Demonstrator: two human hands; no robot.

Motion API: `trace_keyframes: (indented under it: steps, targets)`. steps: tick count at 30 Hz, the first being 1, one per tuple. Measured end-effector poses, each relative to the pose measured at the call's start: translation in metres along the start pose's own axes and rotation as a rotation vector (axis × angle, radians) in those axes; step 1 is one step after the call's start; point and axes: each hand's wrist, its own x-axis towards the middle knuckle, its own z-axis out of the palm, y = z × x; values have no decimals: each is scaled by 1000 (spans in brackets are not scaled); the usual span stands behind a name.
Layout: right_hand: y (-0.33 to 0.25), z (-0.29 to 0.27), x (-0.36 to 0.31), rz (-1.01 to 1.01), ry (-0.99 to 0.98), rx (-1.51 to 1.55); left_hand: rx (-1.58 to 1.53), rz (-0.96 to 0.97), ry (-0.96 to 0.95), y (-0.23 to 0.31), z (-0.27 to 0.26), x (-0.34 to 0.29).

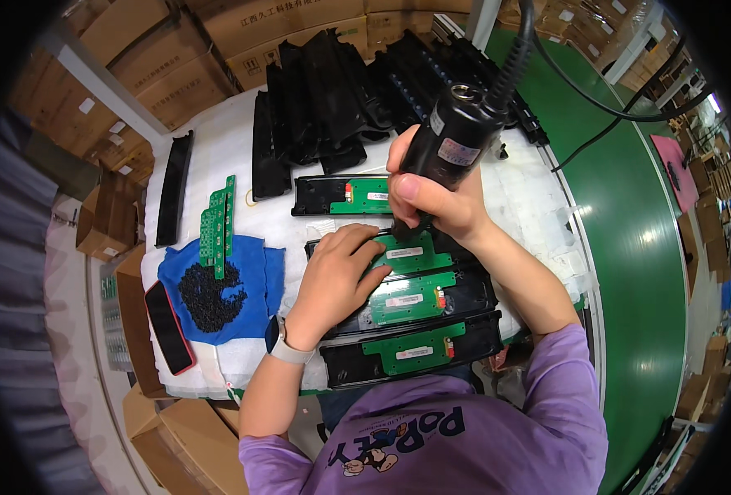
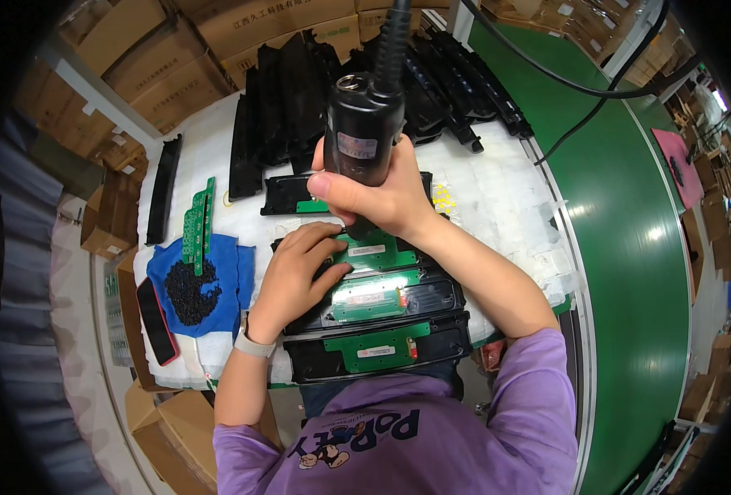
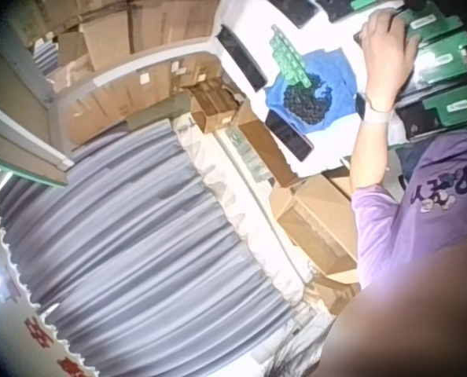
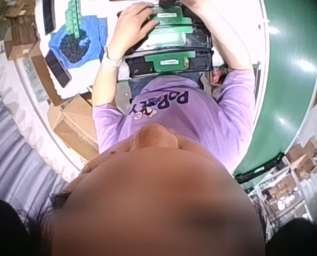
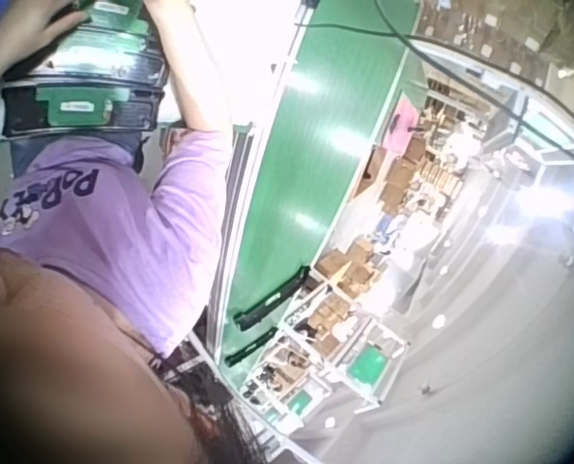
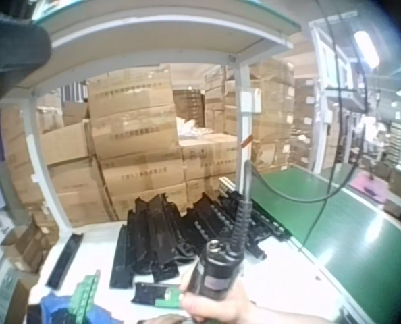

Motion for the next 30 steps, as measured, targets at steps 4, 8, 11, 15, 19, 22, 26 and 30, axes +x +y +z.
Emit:
trace_keyframes:
  steps: [4,8,11,15,19,22,26,30]
  targets:
    - [0,5,1,21,-9,-61,6,4,5,0,-1,-1]
    - [4,13,1,-20,-36,-220,3,-2,-4,1,-1,1]
    - [3,13,5,-18,-49,-239,6,17,-2,1,-1,3]
    - [0,12,3,9,-48,-162,34,14,13,3,0,1]
    - [5,17,2,-172,-80,-328,38,-26,-26,5,-1,1]
    - [-8,13,4,76,-86,-41,32,-18,-12,3,1,-2]
    - [-37,2,0,0,-270,383,65,32,79,-8,-2,-3]
    - [-83,-3,9,-87,-880,598,192,-52,195,-16,-14,5]
